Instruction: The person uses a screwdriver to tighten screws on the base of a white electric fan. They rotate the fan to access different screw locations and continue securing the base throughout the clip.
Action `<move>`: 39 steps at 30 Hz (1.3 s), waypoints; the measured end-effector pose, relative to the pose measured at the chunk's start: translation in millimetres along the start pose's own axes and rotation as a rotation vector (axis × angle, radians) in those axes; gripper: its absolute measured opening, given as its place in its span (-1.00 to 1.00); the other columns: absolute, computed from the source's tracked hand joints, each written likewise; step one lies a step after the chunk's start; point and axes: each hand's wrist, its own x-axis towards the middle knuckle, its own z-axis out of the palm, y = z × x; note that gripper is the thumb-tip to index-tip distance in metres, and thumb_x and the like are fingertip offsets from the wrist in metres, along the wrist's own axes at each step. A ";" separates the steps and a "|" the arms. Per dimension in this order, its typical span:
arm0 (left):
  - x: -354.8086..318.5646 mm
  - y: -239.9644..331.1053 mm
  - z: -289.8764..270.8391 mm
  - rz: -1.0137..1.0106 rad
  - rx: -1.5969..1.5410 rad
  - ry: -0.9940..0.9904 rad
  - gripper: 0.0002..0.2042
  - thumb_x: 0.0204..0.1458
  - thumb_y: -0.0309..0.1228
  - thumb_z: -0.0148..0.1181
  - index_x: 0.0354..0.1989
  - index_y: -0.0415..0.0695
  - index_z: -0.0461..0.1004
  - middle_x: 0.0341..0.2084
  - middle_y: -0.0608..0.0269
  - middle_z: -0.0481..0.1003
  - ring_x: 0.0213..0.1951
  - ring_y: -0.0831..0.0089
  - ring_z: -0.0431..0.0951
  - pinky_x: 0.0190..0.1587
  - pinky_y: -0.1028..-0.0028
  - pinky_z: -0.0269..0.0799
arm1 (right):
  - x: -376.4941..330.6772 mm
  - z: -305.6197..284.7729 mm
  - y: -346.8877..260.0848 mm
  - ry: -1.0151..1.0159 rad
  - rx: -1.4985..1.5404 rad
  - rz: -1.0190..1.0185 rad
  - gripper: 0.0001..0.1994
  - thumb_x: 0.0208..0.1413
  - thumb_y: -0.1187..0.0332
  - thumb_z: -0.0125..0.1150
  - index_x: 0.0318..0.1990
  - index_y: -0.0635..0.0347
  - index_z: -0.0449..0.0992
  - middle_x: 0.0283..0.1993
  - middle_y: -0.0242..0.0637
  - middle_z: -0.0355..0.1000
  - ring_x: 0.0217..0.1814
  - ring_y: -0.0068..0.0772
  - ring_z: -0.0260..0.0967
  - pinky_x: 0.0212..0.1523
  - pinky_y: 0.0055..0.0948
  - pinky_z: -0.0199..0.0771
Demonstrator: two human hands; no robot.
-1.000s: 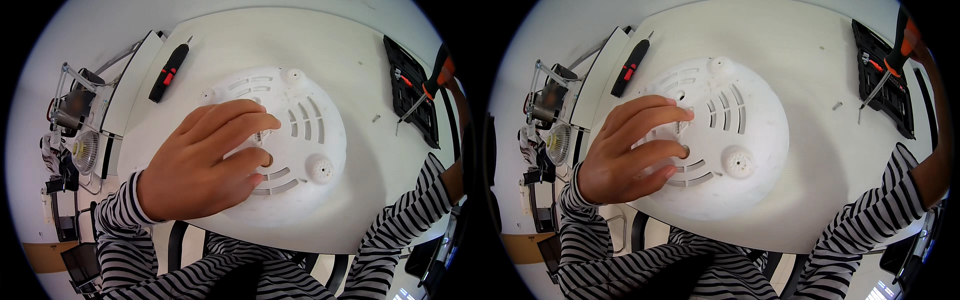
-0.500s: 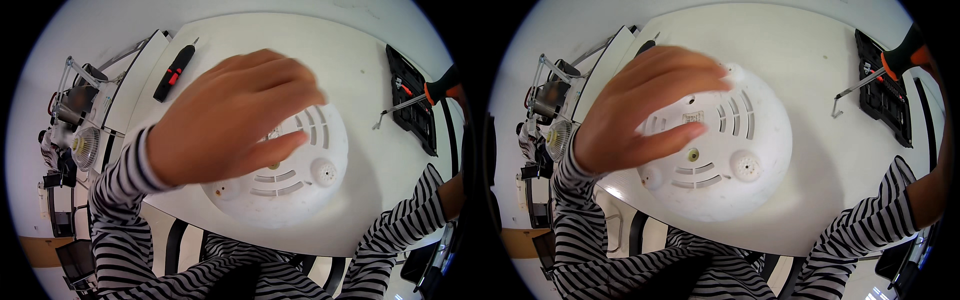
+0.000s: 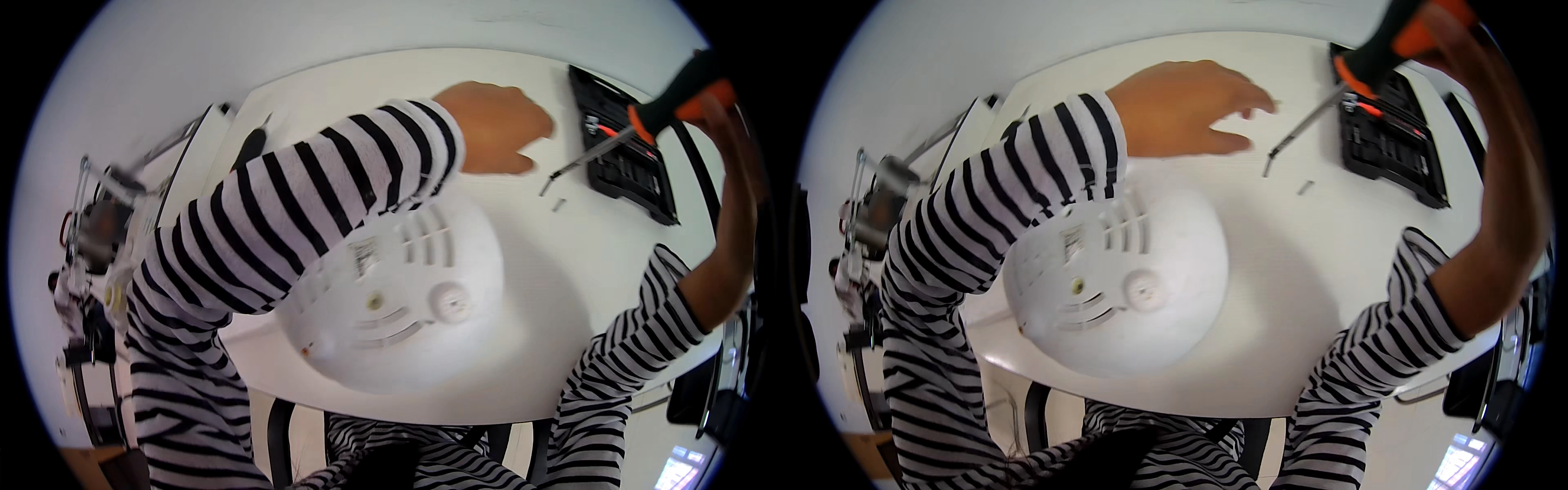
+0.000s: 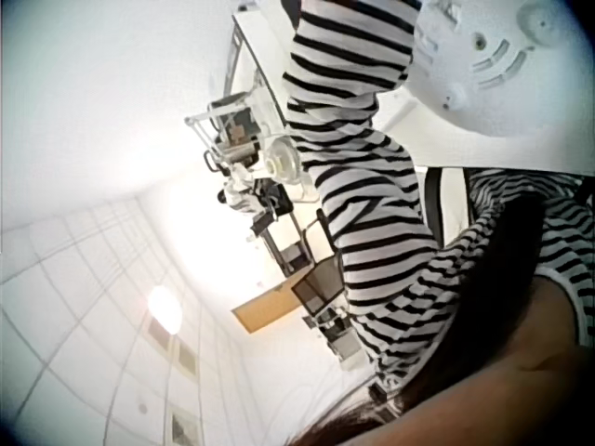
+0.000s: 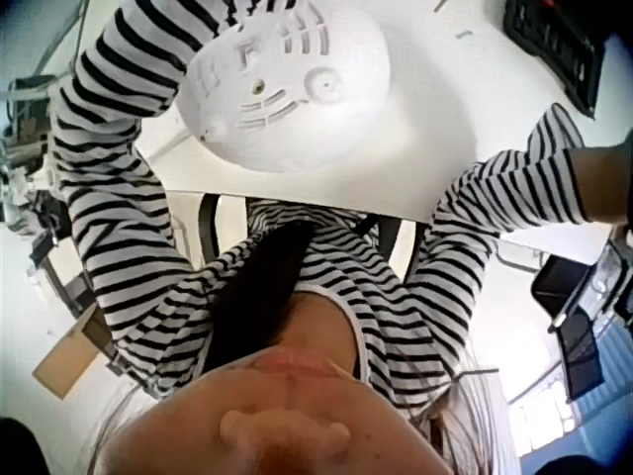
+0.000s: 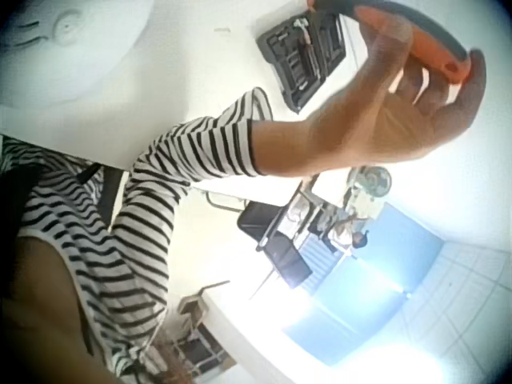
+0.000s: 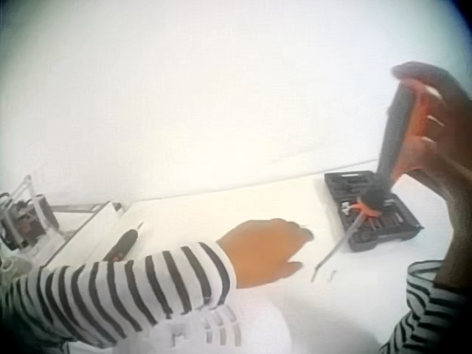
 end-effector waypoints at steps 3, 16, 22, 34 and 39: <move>39.3 -19.4 9.4 -0.027 0.318 -0.179 -0.81 -0.10 -0.43 0.06 -0.27 -0.16 0.42 -0.31 0.05 0.47 -0.23 0.12 0.48 -0.24 0.24 0.41 | -0.6 -3.7 6.1 0.055 -0.088 0.078 -0.47 -0.18 0.47 0.27 0.01 0.28 0.22 -0.18 -0.04 0.27 -0.24 -0.20 0.40 -0.26 -0.39 0.60; 131.9 -101.0 127.1 -0.329 0.201 -0.243 -0.83 -0.10 -0.37 0.11 -0.38 -0.18 0.49 -0.32 0.09 0.49 -0.22 0.18 0.47 -0.15 0.31 0.39 | -4.9 -12.5 5.3 0.204 -0.192 0.250 -0.53 -0.21 0.54 0.22 -0.04 0.23 0.29 -0.20 -0.13 0.32 -0.29 -0.34 0.43 -0.31 -0.47 0.59; 132.0 -102.0 115.7 -0.181 0.257 -0.204 -0.87 -0.11 -0.42 0.06 -0.45 -0.19 0.49 -0.45 0.13 0.50 -0.33 0.23 0.49 -0.26 0.35 0.39 | 1.7 -9.8 -1.4 0.255 -0.200 0.312 -0.55 -0.23 0.57 0.20 -0.06 0.21 0.32 -0.20 -0.18 0.34 -0.32 -0.41 0.45 -0.33 -0.51 0.58; 11.7 56.3 -41.5 -0.158 -1.105 0.109 -0.76 -0.03 -0.30 0.13 -0.38 -0.28 0.42 -0.52 0.23 0.41 -0.48 0.48 0.43 -0.39 0.57 0.37 | 22.1 5.2 -50.7 0.159 -0.609 0.410 -0.58 -0.09 0.44 0.15 0.00 0.14 0.30 -0.15 -0.20 0.34 -0.24 -0.37 0.42 -0.24 -0.45 0.51; -73.5 71.7 -63.4 -0.280 -1.626 0.125 -0.64 -0.04 -0.12 0.14 -0.33 -0.23 0.40 -0.57 0.25 0.35 -0.54 0.46 0.41 -0.46 0.51 0.37 | -7.9 -41.5 12.7 -0.059 -0.686 -0.001 -0.51 0.02 0.29 0.15 0.15 -0.12 0.23 0.11 -0.34 0.27 -0.02 -0.39 0.34 0.04 -0.38 0.34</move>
